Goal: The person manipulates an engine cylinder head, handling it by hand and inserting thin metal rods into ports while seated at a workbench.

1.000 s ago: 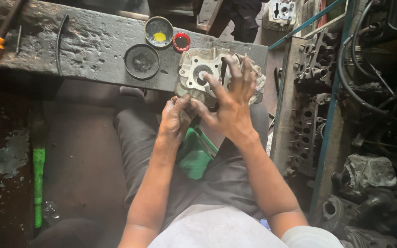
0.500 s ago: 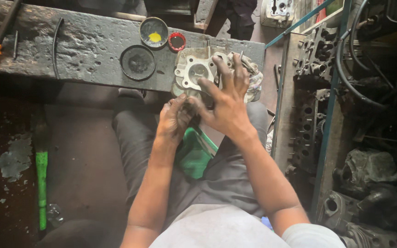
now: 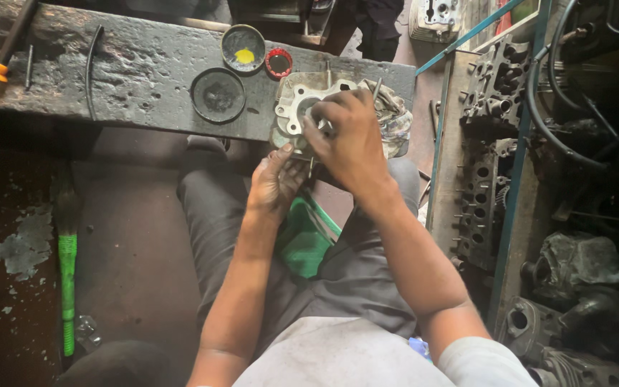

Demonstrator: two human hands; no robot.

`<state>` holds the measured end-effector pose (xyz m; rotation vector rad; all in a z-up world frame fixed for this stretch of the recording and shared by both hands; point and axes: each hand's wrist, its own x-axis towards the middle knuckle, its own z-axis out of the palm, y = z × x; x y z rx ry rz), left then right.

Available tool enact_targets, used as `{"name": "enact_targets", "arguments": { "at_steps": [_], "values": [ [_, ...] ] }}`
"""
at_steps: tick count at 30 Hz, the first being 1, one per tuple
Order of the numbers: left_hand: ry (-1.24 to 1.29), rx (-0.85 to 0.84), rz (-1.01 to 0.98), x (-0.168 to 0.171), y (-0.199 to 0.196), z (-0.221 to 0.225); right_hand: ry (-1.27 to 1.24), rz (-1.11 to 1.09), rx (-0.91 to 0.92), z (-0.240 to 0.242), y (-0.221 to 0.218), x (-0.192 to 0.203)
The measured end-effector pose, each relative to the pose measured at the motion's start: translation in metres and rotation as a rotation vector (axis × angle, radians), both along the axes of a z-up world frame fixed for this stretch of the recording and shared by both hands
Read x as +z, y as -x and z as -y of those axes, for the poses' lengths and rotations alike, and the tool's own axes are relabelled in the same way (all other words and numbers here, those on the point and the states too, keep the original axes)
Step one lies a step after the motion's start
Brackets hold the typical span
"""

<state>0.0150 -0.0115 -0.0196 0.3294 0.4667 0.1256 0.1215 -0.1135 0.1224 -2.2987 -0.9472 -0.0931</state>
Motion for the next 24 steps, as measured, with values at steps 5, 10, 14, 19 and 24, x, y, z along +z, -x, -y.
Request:
{"name": "enact_targets", "arguments": {
  "at_steps": [5, 10, 14, 19, 24],
  "values": [
    [0.008, 0.064, -0.061, -0.009, -0.002, 0.004, -0.037, -0.037, -0.001, -0.002, -0.013, 0.014],
    [0.004, 0.124, -0.155, -0.029, 0.031, 0.046, -0.16, 0.046, 0.01, 0.006, -0.03, 0.055],
    [-0.224, -0.204, -0.335, -0.042, 0.029, 0.09, -0.308, -0.121, 0.002, 0.034, -0.032, 0.08],
    [-0.402, -0.278, -0.257, -0.038, -0.01, 0.111, -0.467, -0.573, -0.136, 0.083, -0.016, 0.065],
    [-0.278, -0.224, -0.262, -0.059, -0.036, 0.121, -0.502, -0.766, -0.294, 0.131, -0.014, 0.02]
  ]
}}
